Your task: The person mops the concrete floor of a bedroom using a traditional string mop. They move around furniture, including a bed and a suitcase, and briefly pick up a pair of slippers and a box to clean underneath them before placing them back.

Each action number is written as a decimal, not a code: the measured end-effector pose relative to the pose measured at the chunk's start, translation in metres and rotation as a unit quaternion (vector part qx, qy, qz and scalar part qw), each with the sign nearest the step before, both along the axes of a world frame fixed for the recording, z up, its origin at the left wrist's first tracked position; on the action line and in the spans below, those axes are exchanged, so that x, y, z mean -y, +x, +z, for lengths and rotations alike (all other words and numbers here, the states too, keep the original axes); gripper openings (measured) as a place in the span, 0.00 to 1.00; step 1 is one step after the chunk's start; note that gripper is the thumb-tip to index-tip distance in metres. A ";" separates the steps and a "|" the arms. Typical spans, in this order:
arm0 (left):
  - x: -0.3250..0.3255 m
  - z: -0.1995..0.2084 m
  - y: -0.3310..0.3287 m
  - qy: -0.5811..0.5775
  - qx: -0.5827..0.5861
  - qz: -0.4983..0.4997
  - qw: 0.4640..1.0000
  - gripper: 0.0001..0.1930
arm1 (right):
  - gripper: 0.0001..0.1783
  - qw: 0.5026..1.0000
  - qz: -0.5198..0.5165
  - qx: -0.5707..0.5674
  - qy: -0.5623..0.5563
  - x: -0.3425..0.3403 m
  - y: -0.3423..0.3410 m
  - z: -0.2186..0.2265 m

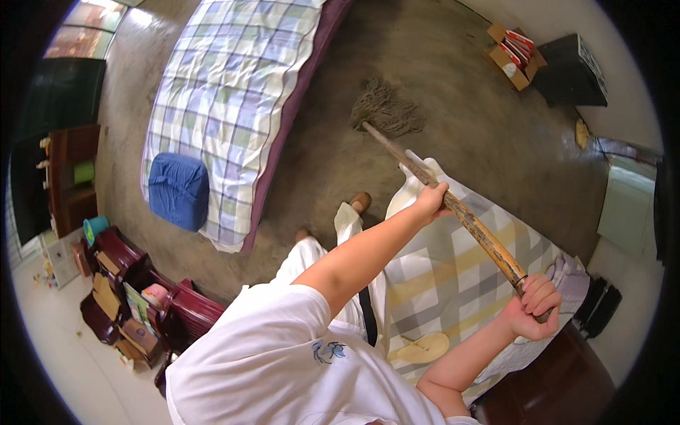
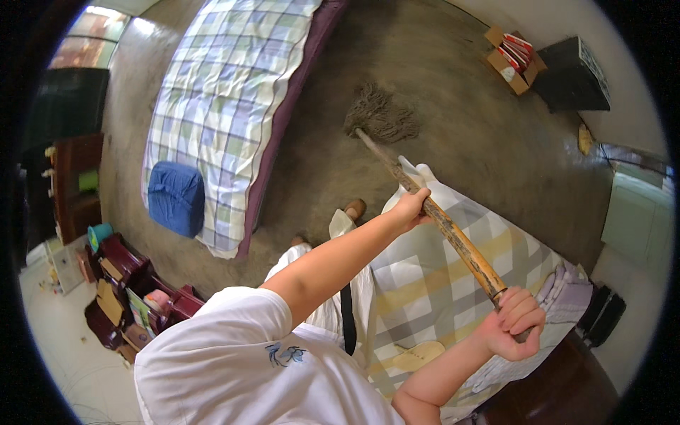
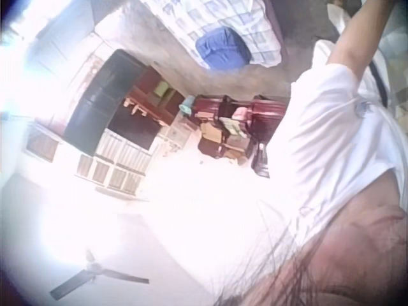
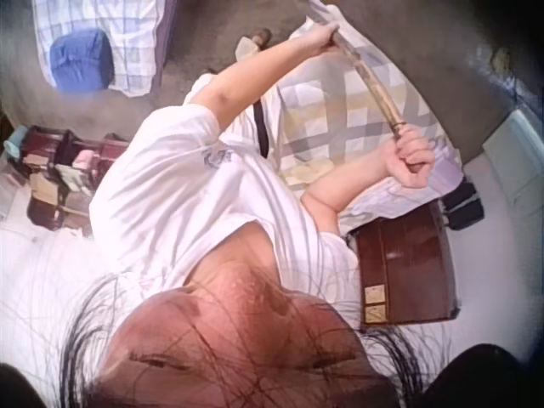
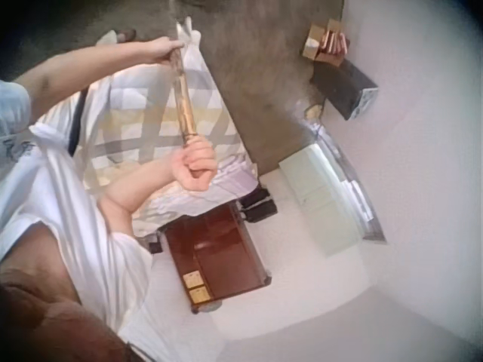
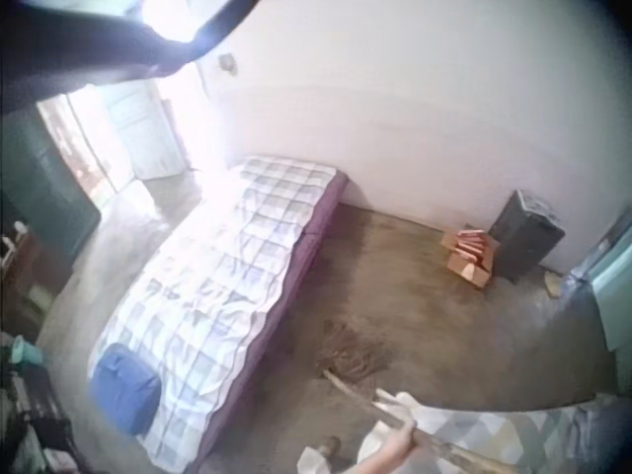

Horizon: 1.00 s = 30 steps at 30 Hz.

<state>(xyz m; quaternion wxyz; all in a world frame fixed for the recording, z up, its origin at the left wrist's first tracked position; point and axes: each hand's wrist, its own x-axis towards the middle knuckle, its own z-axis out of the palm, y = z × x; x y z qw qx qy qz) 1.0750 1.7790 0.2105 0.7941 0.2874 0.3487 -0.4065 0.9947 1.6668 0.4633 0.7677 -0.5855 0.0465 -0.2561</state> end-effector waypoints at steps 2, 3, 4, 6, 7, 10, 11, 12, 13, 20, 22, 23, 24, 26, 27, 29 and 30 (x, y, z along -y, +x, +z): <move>-0.028 0.003 -0.012 0.013 -0.011 0.040 0.999 0.14 | 0.17 0.998 0.057 -0.003 0.016 -0.017 0.008 0.003; -0.046 0.003 -0.021 0.000 -0.018 0.056 0.998 0.15 | 0.17 0.995 0.097 -0.003 0.026 -0.024 0.011 0.004; -0.060 0.004 -0.030 -0.008 -0.026 0.084 0.996 0.15 | 0.17 0.990 0.140 -0.003 0.035 -0.033 0.014 0.006; -0.089 0.007 -0.052 -0.026 -0.042 0.139 0.989 0.15 | 0.17 0.983 0.177 -0.041 0.041 -0.057 0.017 0.010; -0.097 0.013 -0.065 -0.044 -0.048 0.156 0.986 0.15 | 0.17 0.982 0.178 -0.059 0.036 -0.069 0.011 0.020; -0.155 0.016 -0.112 -0.030 -0.078 0.231 0.969 0.14 | 0.16 0.966 0.233 -0.099 0.053 -0.123 0.004 0.013; -0.173 0.005 -0.131 -0.035 -0.084 0.261 0.961 0.14 | 0.17 0.962 0.239 -0.119 0.058 -0.143 -0.002 0.009; -0.189 -0.005 -0.149 -0.032 -0.099 0.270 0.957 0.14 | 0.17 0.957 0.247 -0.139 0.063 -0.163 -0.009 0.004; -0.205 -0.016 -0.167 -0.026 -0.114 0.282 0.952 0.14 | 0.17 0.954 0.245 -0.157 0.076 -0.181 -0.017 -0.005; -0.305 -0.058 -0.332 0.090 -0.209 0.375 0.898 0.18 | 0.16 0.930 0.268 -0.234 0.089 -0.280 -0.133 -0.074; -0.343 -0.067 -0.385 0.091 -0.199 0.362 0.906 0.21 | 0.15 0.927 0.239 -0.273 0.097 -0.304 -0.184 -0.091; -0.360 -0.069 -0.405 0.132 -0.232 0.354 0.896 0.22 | 0.15 0.925 0.238 -0.287 0.072 -0.317 -0.209 -0.094; -0.379 -0.069 -0.419 0.174 -0.264 0.340 0.886 0.23 | 0.14 0.925 0.232 -0.298 0.049 -0.329 -0.232 -0.094; -0.414 -0.061 -0.446 0.187 -0.252 0.319 0.894 0.24 | 0.14 0.904 0.279 -0.317 0.063 -0.344 -0.268 -0.092; -0.428 -0.068 -0.456 0.196 -0.249 0.302 0.899 0.24 | 0.13 0.900 0.297 -0.315 0.057 -0.354 -0.280 -0.089; -0.458 -0.066 -0.468 0.213 -0.242 0.292 0.901 0.22 | 0.13 0.889 0.333 -0.309 0.048 -0.372 -0.298 -0.085; -0.473 -0.063 -0.472 0.221 -0.235 0.288 0.902 0.21 | 0.13 0.881 0.346 -0.322 0.031 -0.380 -0.307 -0.084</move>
